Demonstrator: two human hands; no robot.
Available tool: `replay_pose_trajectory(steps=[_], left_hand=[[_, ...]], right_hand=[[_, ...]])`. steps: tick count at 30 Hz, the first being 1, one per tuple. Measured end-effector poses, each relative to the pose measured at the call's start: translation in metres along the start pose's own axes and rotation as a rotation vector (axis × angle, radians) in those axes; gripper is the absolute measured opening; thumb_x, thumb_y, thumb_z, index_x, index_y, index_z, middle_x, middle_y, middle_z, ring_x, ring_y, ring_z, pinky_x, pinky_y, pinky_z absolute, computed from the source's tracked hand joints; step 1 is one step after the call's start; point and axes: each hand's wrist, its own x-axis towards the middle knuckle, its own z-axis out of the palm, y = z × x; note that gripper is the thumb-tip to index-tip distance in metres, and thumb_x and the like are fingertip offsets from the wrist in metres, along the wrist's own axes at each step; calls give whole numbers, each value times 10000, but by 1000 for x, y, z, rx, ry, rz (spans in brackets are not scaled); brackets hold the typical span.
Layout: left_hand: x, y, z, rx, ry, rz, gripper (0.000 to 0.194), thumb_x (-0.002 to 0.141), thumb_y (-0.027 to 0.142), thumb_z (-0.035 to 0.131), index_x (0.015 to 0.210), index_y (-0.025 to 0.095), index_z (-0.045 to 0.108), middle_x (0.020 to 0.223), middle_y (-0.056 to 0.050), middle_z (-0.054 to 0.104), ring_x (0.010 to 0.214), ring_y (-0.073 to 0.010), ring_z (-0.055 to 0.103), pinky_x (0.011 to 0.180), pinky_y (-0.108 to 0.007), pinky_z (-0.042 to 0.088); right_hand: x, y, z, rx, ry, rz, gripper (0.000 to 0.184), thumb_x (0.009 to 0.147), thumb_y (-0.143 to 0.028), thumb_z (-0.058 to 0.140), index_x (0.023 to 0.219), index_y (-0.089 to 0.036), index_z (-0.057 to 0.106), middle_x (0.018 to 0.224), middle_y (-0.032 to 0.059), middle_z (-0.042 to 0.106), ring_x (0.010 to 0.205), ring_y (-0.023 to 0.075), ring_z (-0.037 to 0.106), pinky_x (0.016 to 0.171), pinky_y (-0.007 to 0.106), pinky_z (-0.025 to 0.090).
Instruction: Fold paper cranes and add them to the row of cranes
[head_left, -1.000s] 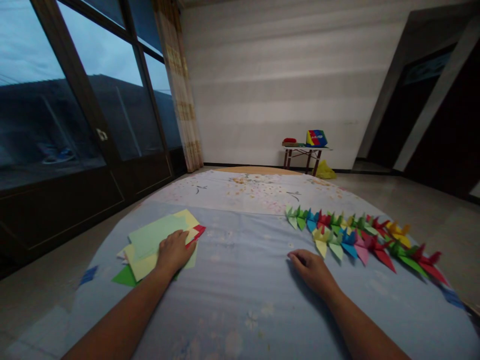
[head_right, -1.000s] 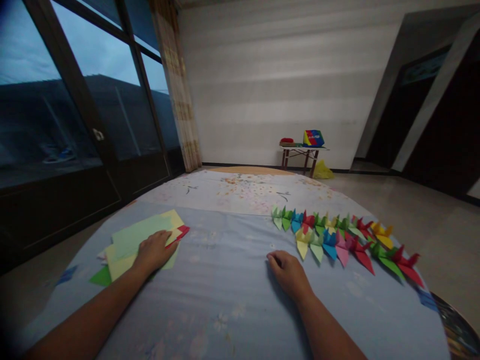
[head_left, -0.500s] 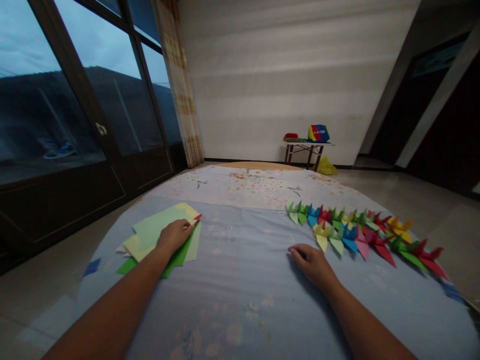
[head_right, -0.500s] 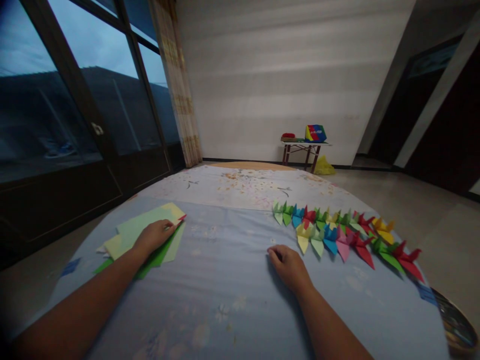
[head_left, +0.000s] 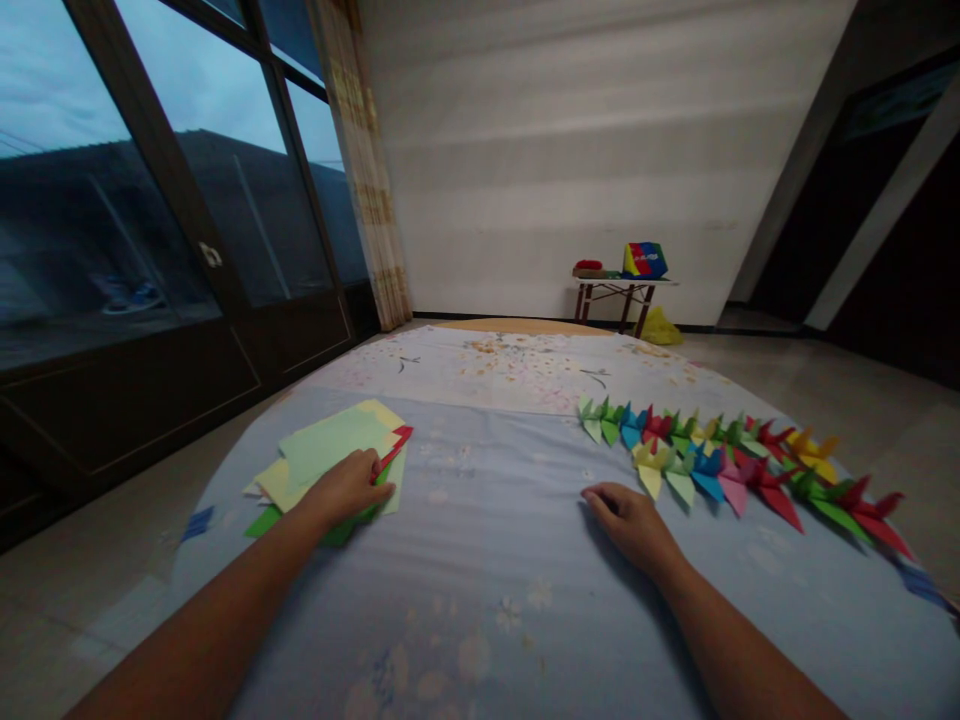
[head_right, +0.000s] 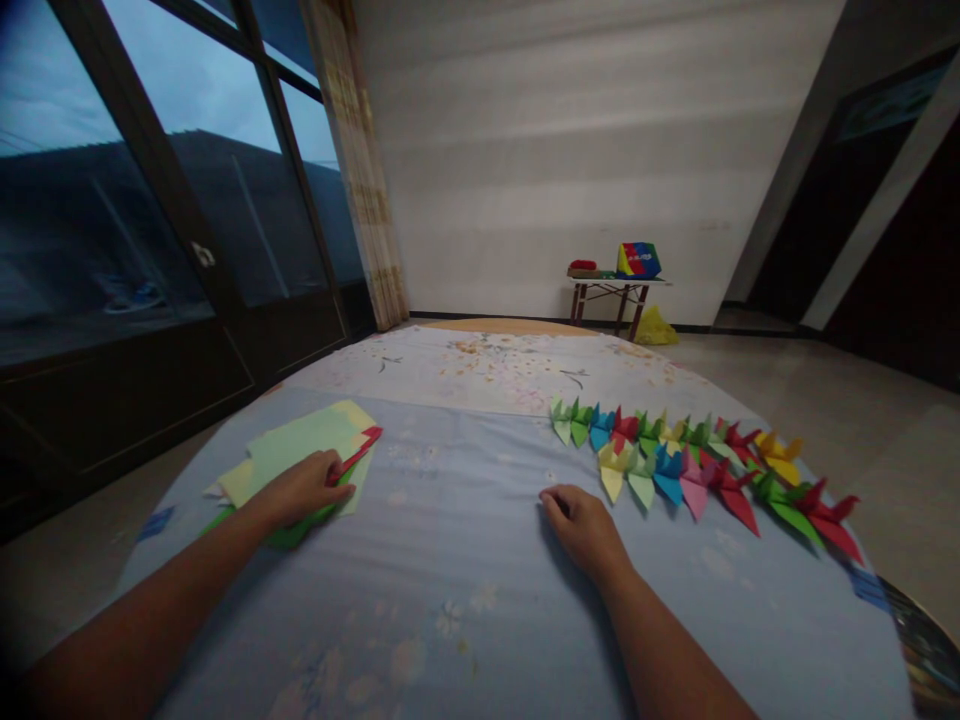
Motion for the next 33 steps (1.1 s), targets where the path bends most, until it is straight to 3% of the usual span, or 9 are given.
replay_pose_trajectory(steps=[4, 9, 14, 20, 26, 33], left_hand=[[-7, -4, 0, 20, -69, -4, 154, 640, 323, 563, 719, 196, 525, 754, -31, 600, 713, -198, 574, 588, -256, 386], [-10, -1, -8, 80, -43, -46, 125, 670, 211, 494, 783, 190, 543, 779, -62, 615, 722, -215, 580, 597, -278, 375], [-11, -3, -22, 111, -9, -81, 156, 725, 278, 464, 696, 188, 589, 714, -81, 625, 696, -234, 582, 589, -292, 362], [-5, -16, -36, -1, 14, -79, 190, 718, 319, 492, 641, 220, 635, 698, -33, 649, 691, -192, 588, 592, -255, 356], [7, -27, -30, -186, 64, -137, 126, 631, 325, 569, 612, 205, 603, 652, 2, 637, 669, -172, 582, 609, -234, 380], [9, -26, -17, -422, 73, -195, 175, 597, 365, 515, 562, 193, 505, 551, 35, 520, 589, -141, 516, 535, -209, 362]], right_hand=[[0, 1, 1, 15, 4, 8, 355, 791, -414, 424, 843, -178, 684, 868, 79, 689, 826, 226, 611, 758, 310, 444], [0, 2, 1, 26, 13, 7, 359, 792, -427, 424, 832, -181, 682, 863, 77, 690, 824, 225, 615, 761, 306, 447], [0, 0, 1, 23, 12, 0, 373, 796, -430, 416, 835, -174, 684, 855, 80, 690, 817, 227, 617, 763, 307, 444], [0, 1, 1, -11, 4, 4, 381, 807, -427, 401, 854, -171, 680, 855, 85, 686, 815, 230, 614, 749, 308, 438], [0, 4, 2, -3, 18, -8, 386, 803, -428, 404, 851, -164, 682, 849, 88, 686, 796, 225, 613, 739, 302, 439], [1, 2, 1, 1, 1, -20, 386, 805, -426, 401, 852, -163, 680, 875, 89, 685, 827, 228, 612, 760, 306, 441]])
